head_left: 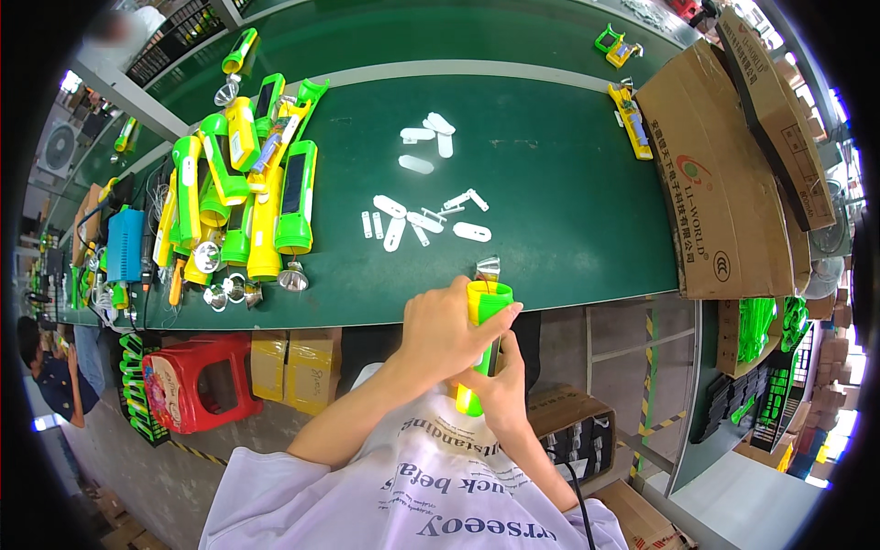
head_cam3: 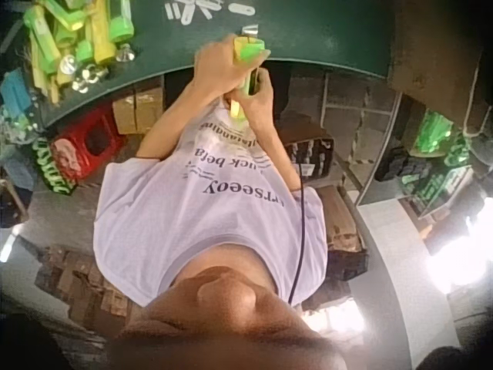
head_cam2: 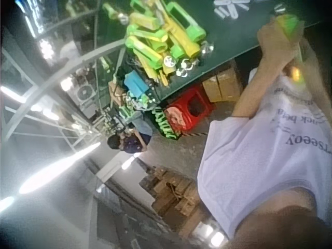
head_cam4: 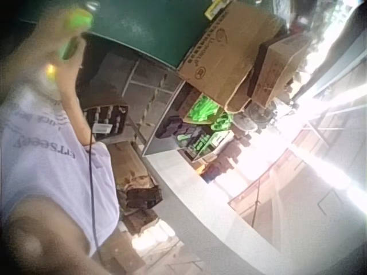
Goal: The person assembles plastic flashlights at a workstation by inserting switch pieces into the flashlight bodies, snapping the casing halves together by hand, and placing the flashlights onto the conveyor belt.
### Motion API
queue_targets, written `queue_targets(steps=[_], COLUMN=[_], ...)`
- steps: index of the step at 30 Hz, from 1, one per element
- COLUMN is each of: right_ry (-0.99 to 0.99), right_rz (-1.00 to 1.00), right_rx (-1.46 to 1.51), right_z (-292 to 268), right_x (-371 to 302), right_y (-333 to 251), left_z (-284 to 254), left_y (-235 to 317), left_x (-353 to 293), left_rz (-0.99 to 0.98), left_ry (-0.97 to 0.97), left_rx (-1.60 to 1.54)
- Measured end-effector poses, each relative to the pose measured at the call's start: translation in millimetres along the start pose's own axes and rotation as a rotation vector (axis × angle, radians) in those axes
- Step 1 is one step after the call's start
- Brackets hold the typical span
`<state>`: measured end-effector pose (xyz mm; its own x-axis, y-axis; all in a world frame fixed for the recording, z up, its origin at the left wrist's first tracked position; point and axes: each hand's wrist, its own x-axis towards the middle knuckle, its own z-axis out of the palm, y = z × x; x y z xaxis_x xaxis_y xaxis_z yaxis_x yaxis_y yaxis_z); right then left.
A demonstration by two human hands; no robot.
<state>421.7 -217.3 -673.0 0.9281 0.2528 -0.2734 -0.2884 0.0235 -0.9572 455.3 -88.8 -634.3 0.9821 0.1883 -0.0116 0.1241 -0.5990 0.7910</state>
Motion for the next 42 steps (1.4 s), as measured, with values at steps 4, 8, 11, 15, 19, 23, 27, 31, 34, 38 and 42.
queue_targets(steps=[4,8,11,15,19,23,27,31,34,38,42], right_ry=[-0.130,-0.176,-0.204,-0.239,-0.302,-0.282,-0.205,-0.474,-0.397,-0.289,-0.269], right_rz=[0.121,0.356,0.350,0.416,0.439,0.453,0.462,0.421,0.393,0.396,0.290], right_rx=[0.050,0.314,0.432,0.622,0.627,0.419,0.408,0.387,0.297,0.284,-0.041], right_z=[0.5,-6.8,-5.5,-3.5,-5.8,-0.3,8.5,-3.7,0.5,-6.2,-13.6], right_x=[-6.0,-9.2,-14.2,-18.8,-18.9,-19.5,-20.7,-20.7,-23.8,-22.3,-10.3], right_y=[-11.7,-16.6,-21.3,-32.3,-23.2,-30.7,-58.9,-42.8,-42.1,-40.5,-55.0], left_z=[4.2,-5.7,-5.6,-1.7,9.0,-4.0,11.8,9.8,6.8,-5.9,-10.3], left_y=[-0.9,3.1,-12.3,-32.8,-48.8,-33.6,-54.6,-47.6,-50.1,-36.8,-40.5], left_x=[0.1,2.0,1.2,-2.9,-10.6,-11.1,-17.5,-23.4,-22.1,-23.2,-27.6], left_rz=[-0.023,0.004,-0.160,-0.215,-0.190,-0.139,-0.132,-0.007,-0.025,-0.160,-0.230], left_ry=[0.023,-0.067,-0.362,-0.685,-0.682,-0.780,-0.817,-0.757,-0.830,-0.761,-0.616], left_rx=[0.151,-0.013,-0.565,-1.343,-1.474,-1.438,-1.563,-1.665,-1.661,-1.448,-1.240])
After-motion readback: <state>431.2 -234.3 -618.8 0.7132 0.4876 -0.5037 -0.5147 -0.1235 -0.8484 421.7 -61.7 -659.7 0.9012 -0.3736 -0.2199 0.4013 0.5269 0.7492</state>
